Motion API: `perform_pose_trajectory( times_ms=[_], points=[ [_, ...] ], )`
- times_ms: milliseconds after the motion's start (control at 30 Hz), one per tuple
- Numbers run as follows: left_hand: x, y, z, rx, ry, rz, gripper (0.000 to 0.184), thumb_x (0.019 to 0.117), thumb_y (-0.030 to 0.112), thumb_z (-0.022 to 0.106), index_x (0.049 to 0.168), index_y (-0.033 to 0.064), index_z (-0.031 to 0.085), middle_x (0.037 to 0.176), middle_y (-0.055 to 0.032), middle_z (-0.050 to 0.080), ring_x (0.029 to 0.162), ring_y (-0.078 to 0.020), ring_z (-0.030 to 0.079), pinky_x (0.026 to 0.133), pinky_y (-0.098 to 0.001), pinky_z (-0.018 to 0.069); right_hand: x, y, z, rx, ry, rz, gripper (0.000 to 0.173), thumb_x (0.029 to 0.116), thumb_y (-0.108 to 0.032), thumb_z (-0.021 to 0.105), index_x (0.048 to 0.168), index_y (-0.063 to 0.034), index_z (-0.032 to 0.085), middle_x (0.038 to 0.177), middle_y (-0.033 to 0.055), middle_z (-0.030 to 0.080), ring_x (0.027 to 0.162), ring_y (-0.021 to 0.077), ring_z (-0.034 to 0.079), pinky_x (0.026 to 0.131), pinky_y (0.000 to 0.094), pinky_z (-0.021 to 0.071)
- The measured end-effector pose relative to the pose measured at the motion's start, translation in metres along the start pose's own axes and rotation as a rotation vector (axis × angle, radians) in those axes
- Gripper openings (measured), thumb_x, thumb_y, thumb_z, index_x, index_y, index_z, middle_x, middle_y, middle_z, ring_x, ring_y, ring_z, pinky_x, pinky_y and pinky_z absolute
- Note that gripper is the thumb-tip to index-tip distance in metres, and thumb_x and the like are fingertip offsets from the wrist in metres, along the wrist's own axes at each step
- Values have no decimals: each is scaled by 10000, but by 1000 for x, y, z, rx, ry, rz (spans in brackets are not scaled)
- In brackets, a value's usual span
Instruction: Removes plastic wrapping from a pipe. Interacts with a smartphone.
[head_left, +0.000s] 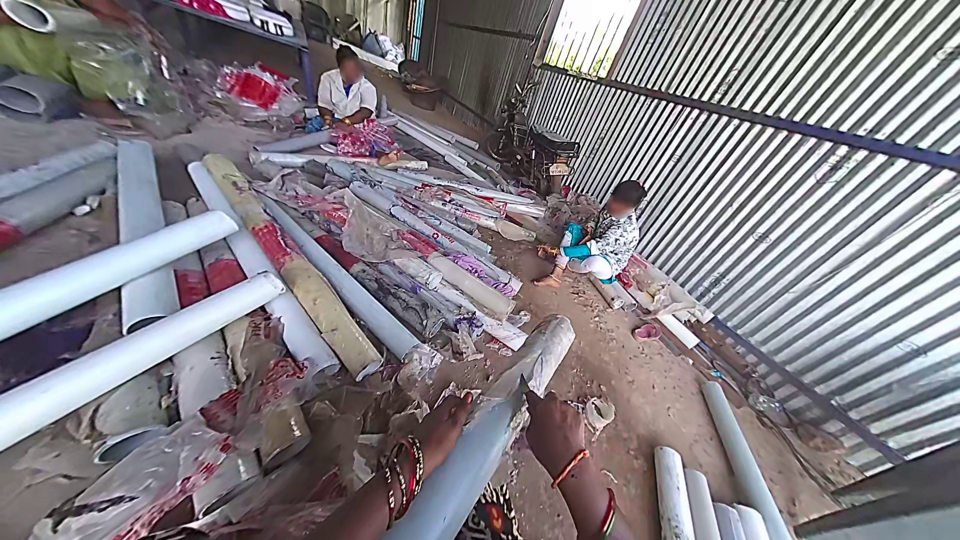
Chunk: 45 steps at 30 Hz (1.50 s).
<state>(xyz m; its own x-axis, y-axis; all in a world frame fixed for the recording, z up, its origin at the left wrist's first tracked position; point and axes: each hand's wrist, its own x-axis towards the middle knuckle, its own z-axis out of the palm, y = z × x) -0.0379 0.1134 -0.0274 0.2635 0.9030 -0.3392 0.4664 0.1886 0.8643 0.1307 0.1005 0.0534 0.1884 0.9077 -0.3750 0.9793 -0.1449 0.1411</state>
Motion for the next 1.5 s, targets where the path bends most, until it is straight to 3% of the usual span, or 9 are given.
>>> perform_pose_trajectory(
  times_ms=[200,267,333,467,533,1233,1367,1433,1500],
  points=[
    [2,-4,-2,-24,22,7,555,1145,356,282,1384,-79,531,1400,-309,550,1340,-403,525,1140,-531,370,53,34,-17,277,94,-145,362,1074,-239,488,1392,-173,647,1294,167,689,1178,367,658,976,596,489],
    [5,-7,-2,-74,49,26,547,1147,332,286,1347,-103,551,1371,-319,558,1319,-402,530,1130,-526,375,74,65,-9,535,106,-280,325,1079,-205,496,1318,-75,675,1047,148,711,857,246,665,799,443,527],
    [7,-9,-4,-73,64,24,545,1147,335,285,1322,-102,561,1321,-321,579,1274,-403,553,1098,-529,397,69,77,-4,630,100,-290,333,1083,-190,483,1319,-30,653,971,151,695,756,220,641,747,413,531],
    [11,-11,-4,-91,48,-25,554,1145,346,290,1347,-105,540,1354,-326,564,1309,-405,539,1123,-520,384,13,60,9,410,195,-231,374,1070,-224,480,1383,-106,650,1095,198,734,996,372,701,910,578,509],
    [11,-11,-3,-77,41,-17,556,1146,344,284,1336,-110,541,1336,-325,569,1288,-401,547,1108,-519,395,-13,41,9,264,143,-138,394,1084,-251,450,1439,-192,611,1233,192,694,1116,394,674,940,588,503],
    [0,-2,-3,-50,19,-25,533,1142,355,312,1357,-77,540,1323,-313,587,1268,-403,566,1094,-523,408,8,-2,2,41,1,50,417,1044,-164,477,1451,-120,556,1336,222,635,1190,415,643,923,585,524],
    [-2,-2,-4,-48,15,-23,544,1140,364,318,1358,-82,541,1344,-312,578,1284,-401,560,1106,-521,401,36,21,1,201,113,41,409,1084,-255,442,1471,-210,566,1342,189,647,1201,401,641,958,604,499],
    [2,-6,-5,-50,23,-9,540,1139,362,321,1331,-87,551,1332,-307,584,1267,-392,571,1097,-513,413,50,43,11,469,241,-51,383,1095,-244,442,1427,-152,611,1201,176,716,1075,360,695,924,569,519],
    [4,-8,-5,-65,32,1,529,1139,356,327,1310,-85,564,1315,-305,587,1252,-390,574,1086,-513,417,59,56,32,848,327,-155,366,1086,-170,447,1391,-26,589,933,137,721,738,233,696,690,422,571]
  ],
)
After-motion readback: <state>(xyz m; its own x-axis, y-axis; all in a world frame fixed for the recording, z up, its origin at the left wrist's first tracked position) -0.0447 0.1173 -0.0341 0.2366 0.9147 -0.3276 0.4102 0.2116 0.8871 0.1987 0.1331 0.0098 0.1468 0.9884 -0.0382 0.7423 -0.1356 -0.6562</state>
